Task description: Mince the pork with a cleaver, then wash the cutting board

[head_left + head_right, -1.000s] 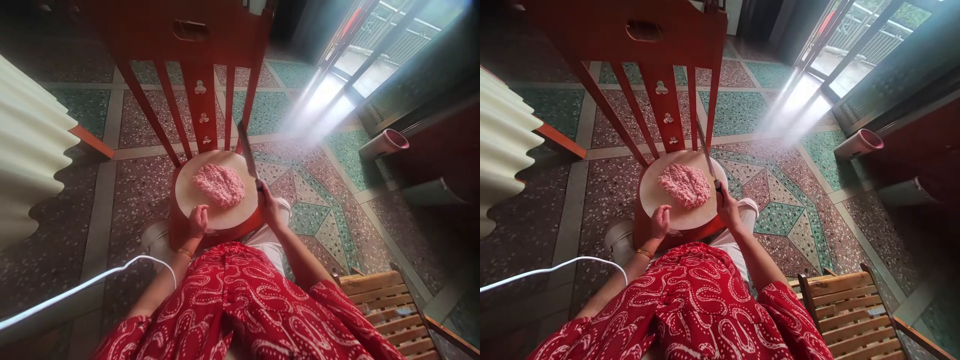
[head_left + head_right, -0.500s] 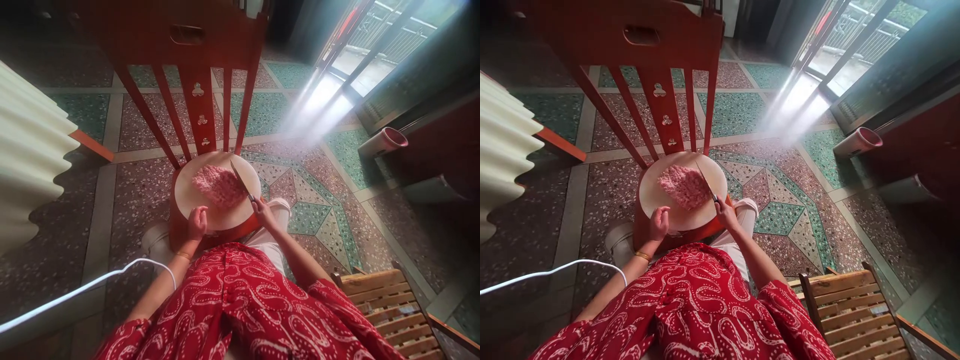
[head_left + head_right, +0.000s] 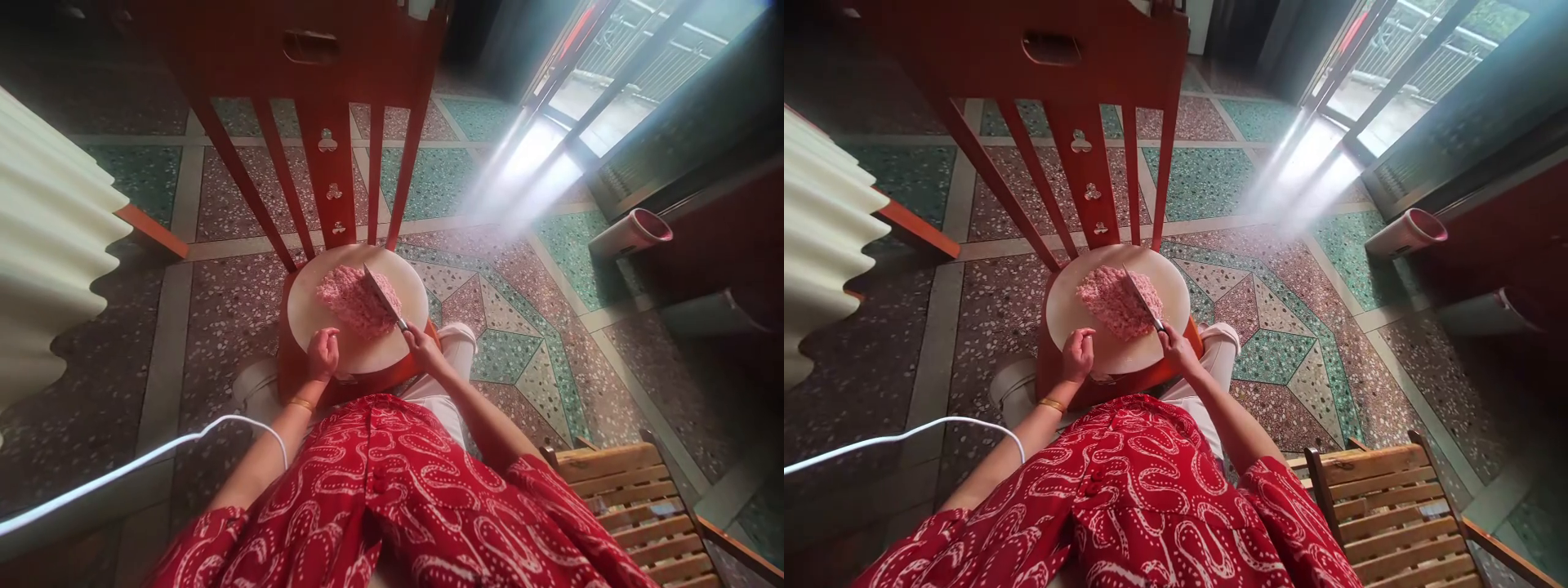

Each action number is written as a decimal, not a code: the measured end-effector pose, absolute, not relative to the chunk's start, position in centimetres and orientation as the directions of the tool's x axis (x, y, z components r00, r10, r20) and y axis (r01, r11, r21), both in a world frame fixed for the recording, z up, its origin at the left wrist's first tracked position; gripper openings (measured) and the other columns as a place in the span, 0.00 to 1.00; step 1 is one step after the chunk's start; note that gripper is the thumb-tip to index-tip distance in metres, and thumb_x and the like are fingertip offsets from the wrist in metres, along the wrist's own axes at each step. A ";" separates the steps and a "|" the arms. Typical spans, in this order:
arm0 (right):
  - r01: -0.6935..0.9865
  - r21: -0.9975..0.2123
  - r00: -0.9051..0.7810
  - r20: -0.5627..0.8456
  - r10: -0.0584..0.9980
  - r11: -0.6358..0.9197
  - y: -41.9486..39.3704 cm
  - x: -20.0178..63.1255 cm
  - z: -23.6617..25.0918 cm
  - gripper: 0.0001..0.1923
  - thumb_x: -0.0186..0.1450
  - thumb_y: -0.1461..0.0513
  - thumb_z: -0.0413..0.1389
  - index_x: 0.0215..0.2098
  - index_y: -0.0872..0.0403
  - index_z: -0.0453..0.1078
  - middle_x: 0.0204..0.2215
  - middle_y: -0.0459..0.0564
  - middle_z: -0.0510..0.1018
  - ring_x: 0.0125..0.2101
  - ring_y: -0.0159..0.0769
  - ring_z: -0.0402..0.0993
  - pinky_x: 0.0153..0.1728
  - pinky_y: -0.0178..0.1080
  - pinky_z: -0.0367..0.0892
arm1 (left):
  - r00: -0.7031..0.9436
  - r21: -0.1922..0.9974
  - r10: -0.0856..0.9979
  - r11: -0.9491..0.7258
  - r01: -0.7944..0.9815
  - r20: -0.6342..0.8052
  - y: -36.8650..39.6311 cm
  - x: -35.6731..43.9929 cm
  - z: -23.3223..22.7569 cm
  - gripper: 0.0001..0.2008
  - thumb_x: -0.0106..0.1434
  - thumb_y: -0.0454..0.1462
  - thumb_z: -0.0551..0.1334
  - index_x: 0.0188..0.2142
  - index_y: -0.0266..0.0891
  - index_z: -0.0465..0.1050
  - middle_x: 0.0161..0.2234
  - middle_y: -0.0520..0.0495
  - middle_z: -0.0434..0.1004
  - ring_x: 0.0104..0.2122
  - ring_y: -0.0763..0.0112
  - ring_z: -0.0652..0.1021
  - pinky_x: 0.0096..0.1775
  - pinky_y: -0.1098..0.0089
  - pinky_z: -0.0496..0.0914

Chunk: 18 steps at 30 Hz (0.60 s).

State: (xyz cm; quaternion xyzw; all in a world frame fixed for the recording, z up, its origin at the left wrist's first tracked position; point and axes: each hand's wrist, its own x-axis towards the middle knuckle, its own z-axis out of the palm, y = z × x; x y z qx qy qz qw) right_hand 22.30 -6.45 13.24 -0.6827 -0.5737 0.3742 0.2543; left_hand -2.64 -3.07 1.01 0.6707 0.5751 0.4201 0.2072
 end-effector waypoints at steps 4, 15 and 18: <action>0.557 -0.828 0.058 -0.038 0.998 -0.064 -6.1 22.6 16.9 0.26 0.66 0.54 0.47 0.58 0.56 0.64 0.36 0.50 0.79 0.36 0.37 0.75 0.41 0.38 0.70 | -0.008 0.757 0.948 -0.249 0.604 0.318 -3.2 -2.7 1.2 0.10 0.64 0.36 0.49 0.38 0.39 0.69 0.35 0.43 0.74 0.38 0.63 0.74 0.44 0.62 0.68; 0.668 -0.726 0.006 -0.213 0.977 -0.163 -4.8 21.7 15.2 0.21 0.65 0.55 0.47 0.48 0.57 0.72 0.31 0.51 0.78 0.31 0.38 0.73 0.35 0.37 0.68 | -0.025 0.772 0.947 -0.247 0.585 0.322 -3.1 -2.6 0.7 0.10 0.64 0.36 0.50 0.37 0.39 0.70 0.34 0.43 0.73 0.37 0.62 0.74 0.43 0.62 0.68; 0.595 -0.804 -0.001 0.012 1.000 0.010 -3.2 21.4 17.4 0.26 0.67 0.53 0.44 0.58 0.56 0.64 0.34 0.50 0.78 0.32 0.35 0.73 0.36 0.35 0.68 | -0.015 0.764 0.940 -0.269 0.587 0.342 -3.1 -2.6 0.7 0.11 0.65 0.36 0.49 0.37 0.40 0.69 0.35 0.43 0.74 0.37 0.63 0.74 0.43 0.62 0.68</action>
